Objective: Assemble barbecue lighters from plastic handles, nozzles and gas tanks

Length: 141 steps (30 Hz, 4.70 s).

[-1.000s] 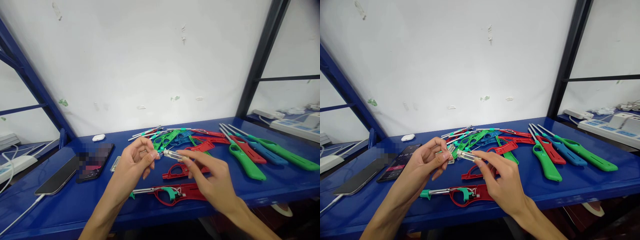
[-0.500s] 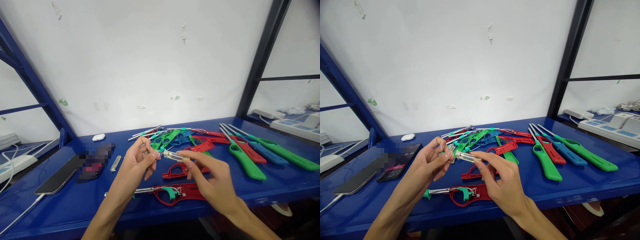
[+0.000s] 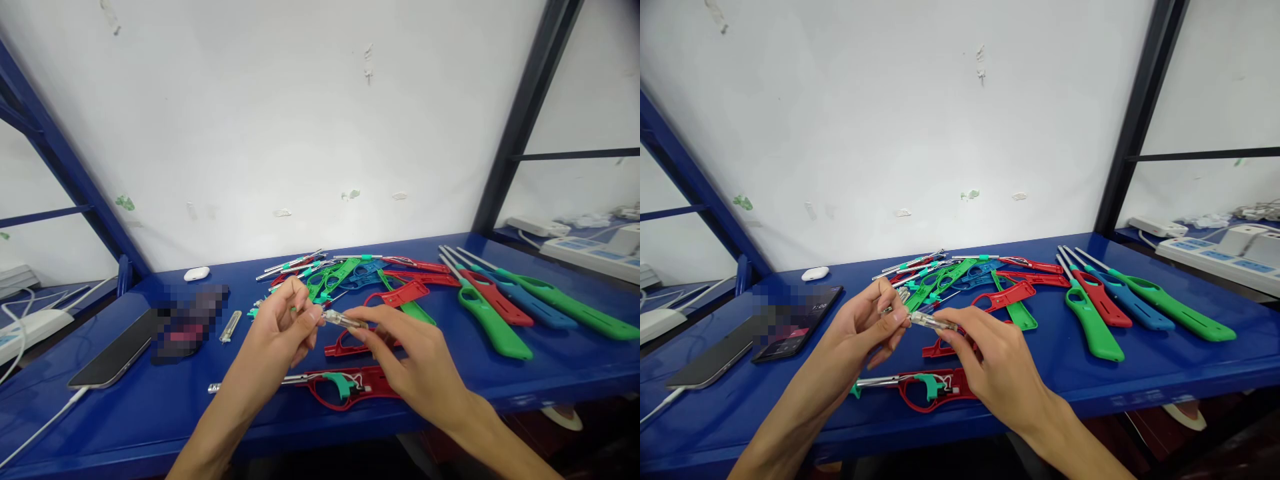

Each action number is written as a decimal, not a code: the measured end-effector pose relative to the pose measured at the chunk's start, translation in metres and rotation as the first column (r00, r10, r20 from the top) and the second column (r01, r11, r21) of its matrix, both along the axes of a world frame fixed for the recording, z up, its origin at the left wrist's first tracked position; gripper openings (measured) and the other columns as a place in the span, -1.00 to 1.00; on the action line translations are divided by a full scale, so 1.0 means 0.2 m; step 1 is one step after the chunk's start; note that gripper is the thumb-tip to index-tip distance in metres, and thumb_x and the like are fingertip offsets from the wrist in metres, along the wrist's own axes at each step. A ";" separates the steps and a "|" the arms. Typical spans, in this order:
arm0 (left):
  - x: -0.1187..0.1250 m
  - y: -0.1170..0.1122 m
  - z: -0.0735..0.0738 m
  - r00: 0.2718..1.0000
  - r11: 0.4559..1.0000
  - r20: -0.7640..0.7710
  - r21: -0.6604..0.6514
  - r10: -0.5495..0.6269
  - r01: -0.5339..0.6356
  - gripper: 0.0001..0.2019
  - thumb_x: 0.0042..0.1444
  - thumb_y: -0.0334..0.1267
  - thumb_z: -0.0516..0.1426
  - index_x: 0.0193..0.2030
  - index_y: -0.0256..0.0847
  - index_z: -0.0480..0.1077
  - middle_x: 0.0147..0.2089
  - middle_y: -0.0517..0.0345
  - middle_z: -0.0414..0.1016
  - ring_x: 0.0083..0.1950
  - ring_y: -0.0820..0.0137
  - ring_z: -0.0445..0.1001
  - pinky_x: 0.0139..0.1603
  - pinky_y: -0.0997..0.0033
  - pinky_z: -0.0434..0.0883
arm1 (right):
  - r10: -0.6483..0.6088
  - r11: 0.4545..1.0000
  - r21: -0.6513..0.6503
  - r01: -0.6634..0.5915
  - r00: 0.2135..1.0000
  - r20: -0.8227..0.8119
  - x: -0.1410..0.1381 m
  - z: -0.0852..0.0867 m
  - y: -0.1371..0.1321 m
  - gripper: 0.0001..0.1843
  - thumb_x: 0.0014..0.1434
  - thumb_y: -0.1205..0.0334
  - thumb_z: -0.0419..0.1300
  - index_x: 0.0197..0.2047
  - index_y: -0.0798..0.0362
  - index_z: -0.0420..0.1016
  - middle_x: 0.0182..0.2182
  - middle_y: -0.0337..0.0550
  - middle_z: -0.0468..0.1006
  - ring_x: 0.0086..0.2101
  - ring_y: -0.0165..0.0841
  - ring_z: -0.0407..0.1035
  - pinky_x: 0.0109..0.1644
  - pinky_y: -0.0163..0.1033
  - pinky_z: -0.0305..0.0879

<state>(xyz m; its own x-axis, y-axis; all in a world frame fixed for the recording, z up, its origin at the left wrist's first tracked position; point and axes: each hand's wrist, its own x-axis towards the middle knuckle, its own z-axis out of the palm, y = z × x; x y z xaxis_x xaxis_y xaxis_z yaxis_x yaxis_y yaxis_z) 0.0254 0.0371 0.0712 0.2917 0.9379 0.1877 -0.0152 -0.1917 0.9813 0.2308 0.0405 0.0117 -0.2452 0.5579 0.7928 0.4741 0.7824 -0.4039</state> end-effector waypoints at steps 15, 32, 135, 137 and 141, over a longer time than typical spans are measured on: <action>-0.01 0.00 0.00 0.991 0.998 -0.127 0.050 -0.043 0.050 -0.64 0.33 -0.20 0.12 -0.39 -0.09 -0.02 -0.46 0.43 -0.05 -0.48 0.53 -0.08 -0.53 0.54 -0.03 | -0.278 0.910 0.389 0.145 0.909 0.311 0.02 -0.04 0.01 -0.32 0.26 0.66 -0.06 0.32 0.06 0.49 -0.14 -0.16 0.71 -0.48 -0.44 0.49 -0.43 -0.29 0.29; -0.01 0.02 -0.01 0.995 0.998 -0.086 -0.036 -0.051 0.048 -0.58 0.29 -0.13 0.17 -0.42 -0.10 -0.03 -0.50 0.43 -0.02 -0.51 0.54 -0.12 -0.56 0.55 -0.09 | -0.344 0.869 0.455 0.195 0.899 0.272 -0.04 -0.02 0.01 -0.46 0.29 0.64 -0.01 0.15 0.13 0.63 -0.22 -0.19 0.78 -0.54 -0.39 0.50 -0.47 -0.22 0.26; 0.06 -0.02 -0.18 0.680 0.880 -0.708 0.431 0.191 0.201 -0.76 0.35 -0.45 0.21 -0.06 -0.01 0.64 -0.21 0.25 0.66 -0.17 0.30 0.50 -0.12 0.29 0.37 | 0.078 0.874 -0.485 -0.002 0.988 0.136 0.23 -0.02 -0.08 -0.74 0.49 0.12 0.14 -0.12 -0.18 0.69 -0.23 -0.33 0.71 -0.24 -0.35 0.52 -0.11 -0.25 0.32; 0.06 -0.02 -0.18 0.691 0.879 -0.698 0.433 0.188 0.198 -0.77 0.35 -0.44 0.20 -0.06 -0.01 0.63 -0.21 0.25 0.66 -0.16 0.31 0.50 -0.11 0.29 0.37 | 0.084 0.873 -0.488 -0.006 0.987 0.138 0.23 -0.02 -0.09 -0.74 0.49 0.13 0.14 -0.12 -0.18 0.69 -0.24 -0.35 0.70 -0.24 -0.37 0.51 -0.12 -0.25 0.31; 0.06 -0.02 -0.19 0.702 0.881 -0.689 0.431 0.182 0.194 -0.76 0.35 -0.43 0.20 -0.05 0.01 0.64 -0.21 0.25 0.66 -0.16 0.31 0.49 -0.14 0.31 0.37 | 0.085 0.870 -0.493 -0.005 0.986 0.141 0.23 -0.01 -0.08 -0.75 0.49 0.13 0.14 -0.10 -0.20 0.69 -0.23 -0.36 0.70 -0.24 -0.37 0.51 -0.11 -0.25 0.32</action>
